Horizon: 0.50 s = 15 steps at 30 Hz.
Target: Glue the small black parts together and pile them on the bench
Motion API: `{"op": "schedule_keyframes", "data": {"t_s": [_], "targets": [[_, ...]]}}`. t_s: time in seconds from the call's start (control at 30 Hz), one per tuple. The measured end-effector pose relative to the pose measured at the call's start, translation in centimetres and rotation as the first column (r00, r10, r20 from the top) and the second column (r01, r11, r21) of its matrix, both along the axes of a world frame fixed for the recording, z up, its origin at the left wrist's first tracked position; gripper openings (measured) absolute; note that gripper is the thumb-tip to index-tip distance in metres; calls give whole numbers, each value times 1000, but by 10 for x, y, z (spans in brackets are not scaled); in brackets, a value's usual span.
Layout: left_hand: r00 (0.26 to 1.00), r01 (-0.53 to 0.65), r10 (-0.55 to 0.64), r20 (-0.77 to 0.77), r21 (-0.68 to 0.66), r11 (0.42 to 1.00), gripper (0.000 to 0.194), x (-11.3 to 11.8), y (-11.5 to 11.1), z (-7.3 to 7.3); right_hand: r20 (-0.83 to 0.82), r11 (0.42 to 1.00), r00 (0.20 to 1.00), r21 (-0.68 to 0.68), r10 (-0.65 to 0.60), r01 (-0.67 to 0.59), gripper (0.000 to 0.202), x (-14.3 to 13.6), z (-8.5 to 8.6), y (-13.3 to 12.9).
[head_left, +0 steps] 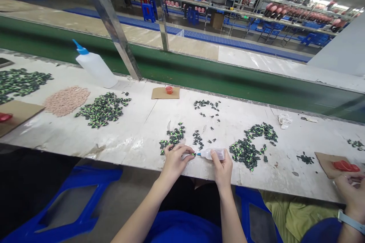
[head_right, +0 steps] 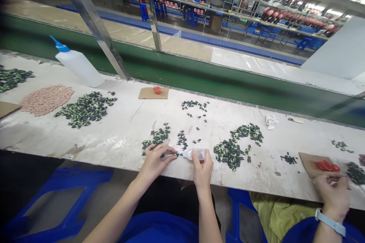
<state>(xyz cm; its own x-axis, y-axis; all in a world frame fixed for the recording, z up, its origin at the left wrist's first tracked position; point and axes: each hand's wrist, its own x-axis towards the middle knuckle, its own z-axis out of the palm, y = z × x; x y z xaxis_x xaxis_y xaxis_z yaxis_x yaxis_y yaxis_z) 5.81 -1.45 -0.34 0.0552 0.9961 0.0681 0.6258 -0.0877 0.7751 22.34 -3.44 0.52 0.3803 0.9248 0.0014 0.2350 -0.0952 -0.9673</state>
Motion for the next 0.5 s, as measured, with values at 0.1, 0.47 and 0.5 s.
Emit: {"op": "schedule_keyframes", "data": {"t_s": [0.1, 0.47, 0.5], "targets": [[1000, -3, 3, 8, 8, 1000, 7, 0, 0, -2, 2, 1000, 1000, 10, -16, 16, 35, -1, 1, 0], [1000, -14, 14, -4, 2, 1000, 11, 0, 0, 0, -21, 1000, 1000, 28, -1, 2, 33, 1, -2, 0], [1000, -16, 16, -7, 10, 1000, 11, 0, 0, -1, -21, 1000, 1000, 27, 2, -2, 33, 1, -2, 0]]}}
